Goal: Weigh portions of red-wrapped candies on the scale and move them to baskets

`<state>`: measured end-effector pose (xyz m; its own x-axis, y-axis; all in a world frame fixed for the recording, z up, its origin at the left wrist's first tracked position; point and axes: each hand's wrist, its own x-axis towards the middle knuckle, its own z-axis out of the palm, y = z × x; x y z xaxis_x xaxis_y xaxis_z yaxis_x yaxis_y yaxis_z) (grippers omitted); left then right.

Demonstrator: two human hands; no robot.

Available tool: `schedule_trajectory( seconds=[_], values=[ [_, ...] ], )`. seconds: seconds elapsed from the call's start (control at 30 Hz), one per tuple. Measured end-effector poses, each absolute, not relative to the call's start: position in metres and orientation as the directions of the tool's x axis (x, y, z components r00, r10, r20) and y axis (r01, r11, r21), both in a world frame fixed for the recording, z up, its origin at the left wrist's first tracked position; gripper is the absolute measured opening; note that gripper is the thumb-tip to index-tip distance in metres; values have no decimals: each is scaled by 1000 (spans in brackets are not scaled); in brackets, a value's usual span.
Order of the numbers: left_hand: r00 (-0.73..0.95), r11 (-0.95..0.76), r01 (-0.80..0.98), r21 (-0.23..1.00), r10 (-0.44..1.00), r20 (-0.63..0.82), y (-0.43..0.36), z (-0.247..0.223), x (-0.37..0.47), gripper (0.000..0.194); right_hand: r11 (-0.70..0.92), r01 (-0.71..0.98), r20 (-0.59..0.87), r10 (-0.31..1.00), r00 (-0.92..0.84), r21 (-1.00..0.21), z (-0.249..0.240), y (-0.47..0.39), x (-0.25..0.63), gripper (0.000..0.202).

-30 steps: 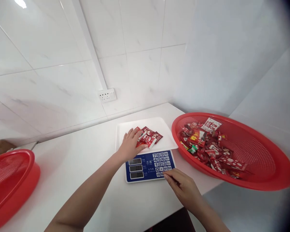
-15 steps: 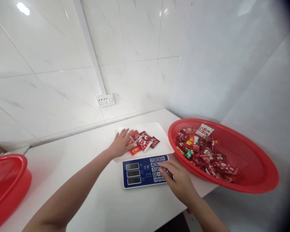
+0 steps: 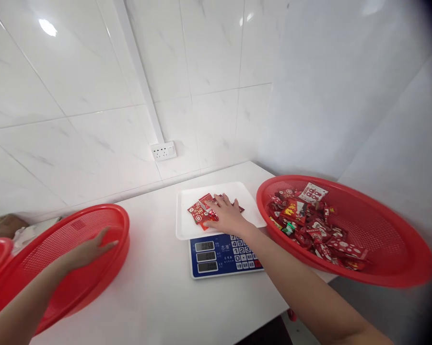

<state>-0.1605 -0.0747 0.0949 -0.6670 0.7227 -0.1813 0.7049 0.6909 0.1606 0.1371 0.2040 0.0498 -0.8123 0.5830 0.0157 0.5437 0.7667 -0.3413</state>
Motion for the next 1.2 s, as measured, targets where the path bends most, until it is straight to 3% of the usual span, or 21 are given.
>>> schedule_trajectory(
  seconds=[0.17,0.4,0.63,0.77,0.87,1.03,1.2],
  values=[
    [-467,566,718,405,824,-321,-46,97,-107,62,765,526,-17,561,-828,-373,53,208,134,66],
    [-220,346,820,456,926,-307,2,99,-54,62,739,571,17,617,-787,-358,57,208,155,60],
    [-211,230,929,291,973,-95,46,114,-34,43,721,594,-24,628,-778,-358,56,206,166,72],
    [10,10,976,218,996,-90,91,107,-21,50,740,569,32,619,-785,-358,52,207,164,55],
    [92,-70,984,164,987,-134,118,98,-18,42,738,564,91,633,-769,-369,52,209,165,44],
    [52,-32,993,112,981,-184,135,91,-25,31,699,569,173,684,-709,-433,51,216,169,35],
    [-44,65,984,163,990,-133,139,93,-24,32,660,563,258,732,-630,-497,48,223,165,35]
  ],
)
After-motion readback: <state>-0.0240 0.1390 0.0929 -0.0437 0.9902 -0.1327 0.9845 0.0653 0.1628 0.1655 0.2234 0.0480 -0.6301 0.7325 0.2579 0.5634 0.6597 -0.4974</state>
